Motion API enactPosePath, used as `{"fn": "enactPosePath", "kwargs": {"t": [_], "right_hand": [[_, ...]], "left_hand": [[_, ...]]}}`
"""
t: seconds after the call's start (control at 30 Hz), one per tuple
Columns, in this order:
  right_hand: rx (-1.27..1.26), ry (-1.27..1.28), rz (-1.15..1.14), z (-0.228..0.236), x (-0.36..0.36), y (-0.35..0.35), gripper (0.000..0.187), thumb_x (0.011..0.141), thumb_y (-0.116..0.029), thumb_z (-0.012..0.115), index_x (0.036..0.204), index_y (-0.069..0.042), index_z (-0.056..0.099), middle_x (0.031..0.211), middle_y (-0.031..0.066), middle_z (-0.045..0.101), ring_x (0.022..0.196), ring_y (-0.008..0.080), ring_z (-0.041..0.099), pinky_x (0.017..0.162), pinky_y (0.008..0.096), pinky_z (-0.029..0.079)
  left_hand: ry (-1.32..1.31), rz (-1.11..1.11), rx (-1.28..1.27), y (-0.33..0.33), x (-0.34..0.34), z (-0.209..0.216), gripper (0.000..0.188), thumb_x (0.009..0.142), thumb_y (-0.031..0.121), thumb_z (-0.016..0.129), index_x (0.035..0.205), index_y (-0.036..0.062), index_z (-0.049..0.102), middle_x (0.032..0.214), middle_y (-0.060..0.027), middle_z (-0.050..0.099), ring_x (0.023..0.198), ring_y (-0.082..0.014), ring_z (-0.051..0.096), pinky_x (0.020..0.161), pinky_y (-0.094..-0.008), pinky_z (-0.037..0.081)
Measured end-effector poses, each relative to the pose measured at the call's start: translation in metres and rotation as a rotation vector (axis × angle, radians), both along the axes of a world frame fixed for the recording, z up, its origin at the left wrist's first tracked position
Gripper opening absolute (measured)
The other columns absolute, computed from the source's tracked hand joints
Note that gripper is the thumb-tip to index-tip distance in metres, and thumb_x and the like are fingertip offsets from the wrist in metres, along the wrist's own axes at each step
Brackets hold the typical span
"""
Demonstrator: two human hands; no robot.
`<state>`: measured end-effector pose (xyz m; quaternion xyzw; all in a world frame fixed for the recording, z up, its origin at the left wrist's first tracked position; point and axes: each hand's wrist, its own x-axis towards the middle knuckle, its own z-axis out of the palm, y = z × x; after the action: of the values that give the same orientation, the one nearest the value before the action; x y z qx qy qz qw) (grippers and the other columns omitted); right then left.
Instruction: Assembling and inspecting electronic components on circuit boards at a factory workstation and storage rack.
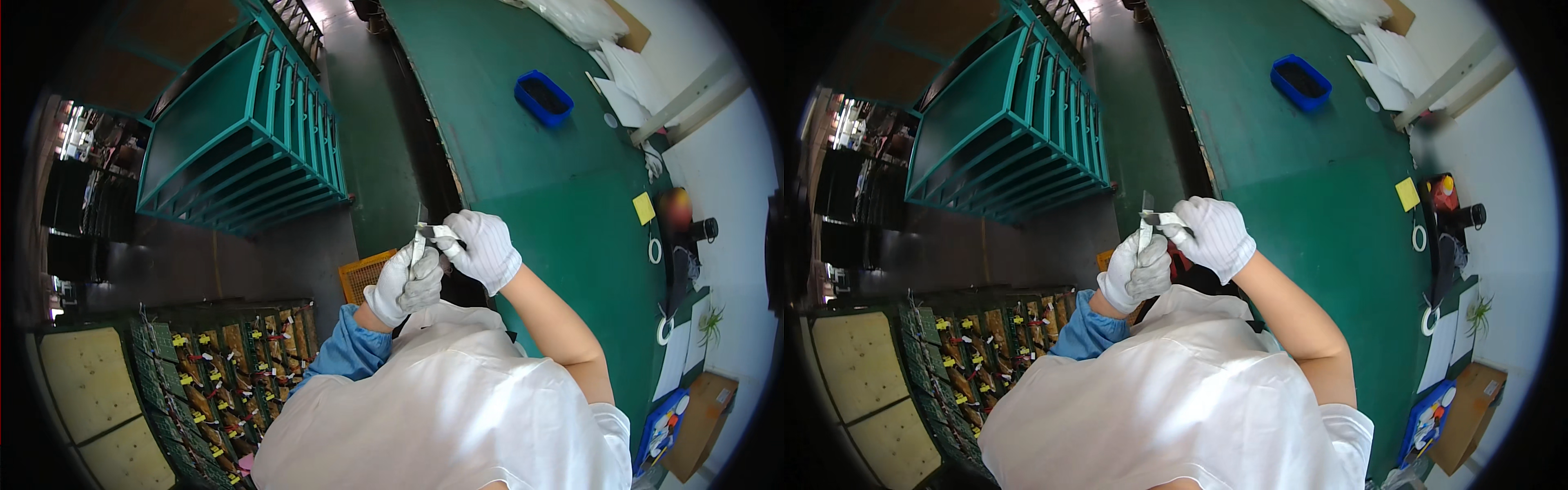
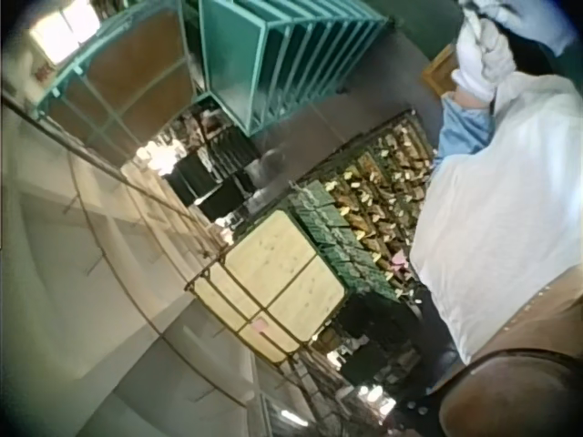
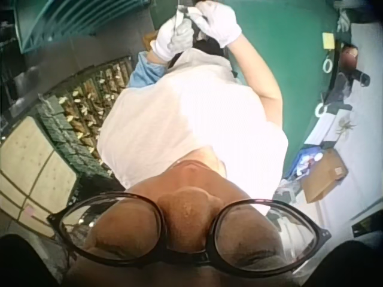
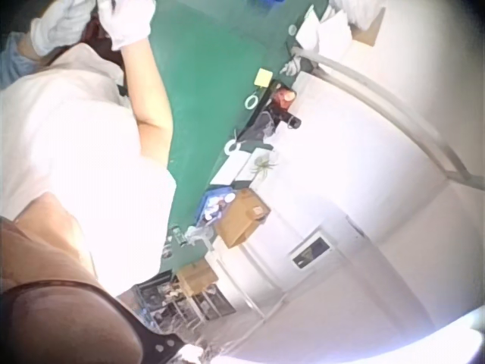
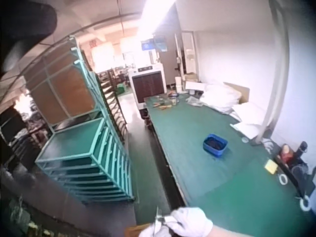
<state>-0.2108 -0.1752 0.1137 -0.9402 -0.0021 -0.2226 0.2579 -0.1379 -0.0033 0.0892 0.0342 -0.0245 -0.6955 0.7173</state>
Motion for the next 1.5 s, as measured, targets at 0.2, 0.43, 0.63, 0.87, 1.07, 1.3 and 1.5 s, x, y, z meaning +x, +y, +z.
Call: {"fn": "enactPosePath", "kwargs": {"t": [0.2,0.43,0.63,0.87,1.07,1.3,1.5], "right_hand": [[-0.05,0.09,-0.03,0.012,-0.003,0.005,0.037,0.088,-0.044,0.057,0.074,-0.01,0.053,0.065,0.0102,0.055,0.056,0.0303,0.058,0.048,0.0412,0.045],[-0.008,0.122,-0.024,0.019,-0.001,0.012,0.037,0.089,-0.043,0.055,0.073,-0.009,0.056,0.065,0.0131,0.058,0.06,0.0323,0.061,0.051,0.0433,0.047],[-0.031,0.393,-0.36,-0.035,0.021,-0.024,0.042,0.091,-0.046,0.051,0.078,-0.008,0.061,0.073,0.0164,0.065,0.068,0.0365,0.064,0.06,0.0471,0.05],[-0.234,0.4,-0.228,-0.052,0.017,-0.003,0.024,0.082,-0.034,0.062,0.077,-0.01,0.063,0.074,0.0098,0.064,0.07,0.0272,0.066,0.062,0.0423,0.051],[-0.203,0.543,-0.3,-0.077,0.026,-0.032,0.026,0.083,-0.034,0.059,0.074,-0.011,0.067,0.074,0.0101,0.067,0.072,0.0267,0.067,0.063,0.0416,0.051],[0.157,0.477,-0.453,-0.08,0.073,-0.075,0.045,0.089,-0.051,0.05,0.078,-0.009,0.063,0.075,0.0152,0.067,0.069,0.0349,0.066,0.061,0.0439,0.053],[1.242,0.292,-0.65,-0.142,0.13,-0.12,0.052,0.089,-0.045,0.06,0.103,0.004,0.057,0.101,0.0199,0.062,0.099,0.0288,0.058,0.09,0.0375,0.044]], "left_hand": [[-0.049,0.006,0.042,0.003,0.0,0.0,0.05,0.101,0.039,0.029,0.065,0.0082,0.044,0.044,-0.0006,0.036,0.03,-0.0103,0.031,0.03,-0.025,0.029],[0.019,-0.042,-0.023,0.01,-0.007,-0.003,0.052,0.101,0.043,0.033,0.063,0.0081,0.043,0.044,0.0004,0.035,0.03,-0.0092,0.03,0.032,-0.0234,0.031],[-0.045,0.067,0.121,0.015,-0.005,-0.004,0.051,0.102,0.045,0.03,0.068,0.0093,0.044,0.045,0.0001,0.035,0.031,-0.0088,0.029,0.031,-0.0234,0.029],[-1.483,-0.02,1.141,0.0,0.033,-0.043,0.054,0.097,0.056,0.038,0.086,0.006,0.057,0.066,-0.012,0.057,0.053,-0.0239,0.058,0.046,-0.0367,0.047],[-2.158,0.148,1.518,0.004,0.131,-0.116,0.043,0.098,0.046,0.041,0.093,0.0064,0.057,0.079,-0.021,0.064,0.077,-0.041,0.063,0.068,-0.051,0.048],[-1.918,0.223,1.173,-0.069,0.167,-0.142,0.032,0.1,0.034,0.041,0.113,0.0087,0.056,0.077,-0.013,0.062,0.061,-0.0257,0.062,0.056,-0.0385,0.051],[-1.554,0.198,0.744,-0.202,0.143,-0.14,0.037,0.101,0.032,0.045,0.122,0.0023,0.05,0.094,-0.0093,0.057,0.083,-0.0151,0.059,0.076,-0.0306,0.051]]}}
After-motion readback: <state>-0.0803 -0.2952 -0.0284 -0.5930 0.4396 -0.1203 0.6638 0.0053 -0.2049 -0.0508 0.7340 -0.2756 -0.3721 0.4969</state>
